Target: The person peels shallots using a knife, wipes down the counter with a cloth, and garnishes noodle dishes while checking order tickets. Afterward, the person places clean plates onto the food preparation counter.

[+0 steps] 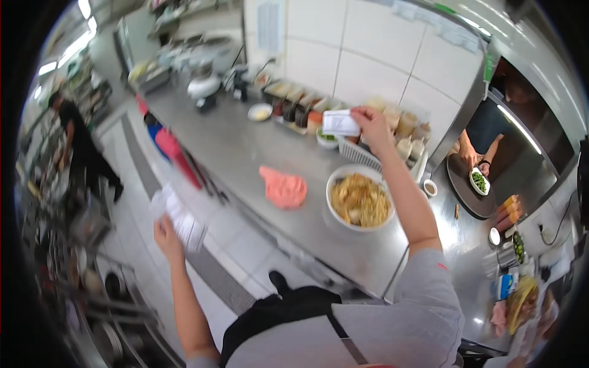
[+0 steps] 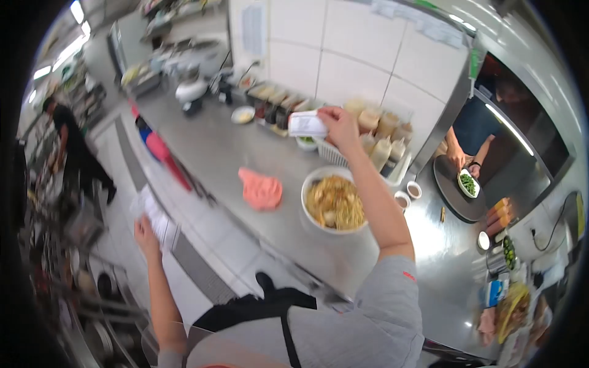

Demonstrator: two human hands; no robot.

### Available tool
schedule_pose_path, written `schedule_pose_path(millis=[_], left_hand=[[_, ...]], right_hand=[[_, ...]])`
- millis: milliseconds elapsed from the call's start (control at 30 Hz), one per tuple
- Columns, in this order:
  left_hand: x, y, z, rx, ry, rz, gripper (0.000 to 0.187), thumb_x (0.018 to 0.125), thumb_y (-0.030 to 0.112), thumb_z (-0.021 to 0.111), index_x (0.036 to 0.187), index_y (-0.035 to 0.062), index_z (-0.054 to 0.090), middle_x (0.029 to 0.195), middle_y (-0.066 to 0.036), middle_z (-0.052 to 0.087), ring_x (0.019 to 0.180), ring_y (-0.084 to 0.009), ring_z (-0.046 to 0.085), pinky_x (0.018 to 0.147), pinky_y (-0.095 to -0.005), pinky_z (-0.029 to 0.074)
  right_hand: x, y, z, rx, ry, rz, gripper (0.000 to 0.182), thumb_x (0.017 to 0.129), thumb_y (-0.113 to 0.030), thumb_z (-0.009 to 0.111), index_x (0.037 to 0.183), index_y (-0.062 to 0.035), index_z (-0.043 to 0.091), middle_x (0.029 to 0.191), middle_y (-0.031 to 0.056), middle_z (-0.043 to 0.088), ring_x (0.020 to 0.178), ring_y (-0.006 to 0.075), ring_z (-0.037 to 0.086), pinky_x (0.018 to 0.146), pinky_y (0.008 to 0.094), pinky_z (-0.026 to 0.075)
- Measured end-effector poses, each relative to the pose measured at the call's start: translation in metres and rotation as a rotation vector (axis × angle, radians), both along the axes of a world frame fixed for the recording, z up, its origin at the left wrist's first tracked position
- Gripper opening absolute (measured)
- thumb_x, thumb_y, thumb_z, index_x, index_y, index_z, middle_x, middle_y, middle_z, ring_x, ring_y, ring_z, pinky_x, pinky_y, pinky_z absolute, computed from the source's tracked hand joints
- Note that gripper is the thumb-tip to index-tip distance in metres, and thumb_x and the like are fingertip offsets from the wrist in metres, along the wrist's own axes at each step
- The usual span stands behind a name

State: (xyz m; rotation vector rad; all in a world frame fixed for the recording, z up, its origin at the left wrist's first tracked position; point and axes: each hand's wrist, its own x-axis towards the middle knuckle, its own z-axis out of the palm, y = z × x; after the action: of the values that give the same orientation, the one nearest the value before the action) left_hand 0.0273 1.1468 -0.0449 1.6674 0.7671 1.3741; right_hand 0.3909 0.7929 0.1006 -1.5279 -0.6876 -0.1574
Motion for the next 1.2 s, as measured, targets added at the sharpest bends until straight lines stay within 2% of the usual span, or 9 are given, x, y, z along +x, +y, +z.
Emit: schedule_pose_path(millis=[167,400,667,900,1000,1033,1133,1167,1200], left_hand=[[0.010,0.052,0.004,-0.106,0.048,-0.047,0.021,0.089,0.018,0.044,0.096,0.0000,0.052,0.082,-0.002,0.052,0.074,-0.0065,0.044,0.065,-0.0211,0.038],[0.065,0.082,0.042,-0.220,-0.184,-0.149,0.022,0.090,0.019,0.042,0.099,0.0011,0.051,0.090,-0.003,0.055,0.079,-0.0083,0.049,0.070,-0.0227,0.040],[0.121,0.098,0.033,-0.285,-0.199,-0.183,0.021,0.089,0.019,0.044,0.099,0.0013,0.051,0.091,-0.004,0.055,0.080,-0.0080,0.050,0.072,-0.0223,0.040],[0.148,0.087,0.029,-0.251,-0.167,-0.237,0.018,0.090,0.017,0.043,0.091,0.0007,0.050,0.082,-0.001,0.052,0.073,-0.0063,0.046,0.065,-0.0198,0.039],[0.163,0.082,0.032,-0.138,-0.075,-0.310,0.017,0.090,0.012,0.041,0.095,-0.0013,0.050,0.080,0.000,0.051,0.071,-0.0047,0.042,0.064,-0.0185,0.036],[0.175,0.080,0.036,-0.087,-0.070,-0.306,0.015,0.090,0.014,0.042,0.089,0.0007,0.049,0.075,0.002,0.047,0.067,-0.0036,0.039,0.060,-0.0179,0.035],[0.206,0.052,0.069,0.015,0.046,-0.363,0.015,0.089,0.014,0.044,0.085,0.0002,0.050,0.066,0.003,0.043,0.059,-0.0028,0.036,0.050,-0.0196,0.030],[0.220,0.042,0.077,0.123,0.001,-0.363,0.013,0.087,0.011,0.045,0.081,0.0003,0.048,0.062,0.004,0.041,0.055,-0.0029,0.034,0.047,-0.0186,0.028],[0.225,0.036,0.082,0.149,0.045,-0.362,0.012,0.087,0.011,0.047,0.082,0.0000,0.048,0.062,0.002,0.043,0.054,-0.0031,0.035,0.046,-0.0190,0.029]], right_hand=[[0.163,-0.032,0.110,-0.041,-0.260,-0.479,0.021,0.074,-0.011,0.060,0.094,-0.0074,0.064,0.077,0.0034,0.062,0.067,0.0102,0.054,0.063,0.0236,0.043],[0.260,0.017,0.251,0.202,-0.579,-0.549,0.022,0.074,-0.013,0.055,0.093,-0.0124,0.065,0.084,0.0076,0.064,0.077,0.0171,0.059,0.071,0.0249,0.043],[0.409,0.045,0.240,0.026,-0.420,-0.989,0.026,0.070,-0.016,0.050,0.090,-0.0147,0.067,0.090,0.0104,0.063,0.085,0.0247,0.060,0.080,0.0310,0.044],[0.354,0.078,0.189,0.158,-0.759,-1.183,0.039,0.071,-0.018,0.058,0.105,0.0000,0.051,0.084,0.0182,0.059,0.090,0.0359,0.047,0.081,0.0402,0.037],[0.278,0.131,0.099,-0.186,-0.447,-0.459,0.025,0.078,-0.007,0.050,0.102,-0.0018,0.054,0.086,0.0064,0.059,0.075,0.0156,0.054,0.063,0.0284,0.045],[0.230,0.153,0.078,-0.150,-0.166,-0.034,0.026,0.079,-0.006,0.047,0.103,-0.0014,0.054,0.090,0.0035,0.060,0.072,0.0138,0.054,0.063,0.0277,0.045],[0.079,0.197,0.044,-0.379,0.222,0.501,0.036,0.079,-0.013,0.058,0.112,-0.0034,0.050,0.097,0.0033,0.058,0.086,0.0118,0.055,0.068,0.0262,0.047],[0.069,0.218,0.006,-0.368,-0.153,0.639,0.037,0.079,-0.016,0.060,0.112,-0.0024,0.050,0.096,0.0036,0.058,0.080,0.0099,0.055,0.065,0.0244,0.046],[0.030,0.229,-0.006,-0.308,-0.029,0.657,0.033,0.079,-0.015,0.059,0.109,-0.0016,0.051,0.094,0.0040,0.058,0.078,0.0097,0.055,0.065,0.0241,0.046]])
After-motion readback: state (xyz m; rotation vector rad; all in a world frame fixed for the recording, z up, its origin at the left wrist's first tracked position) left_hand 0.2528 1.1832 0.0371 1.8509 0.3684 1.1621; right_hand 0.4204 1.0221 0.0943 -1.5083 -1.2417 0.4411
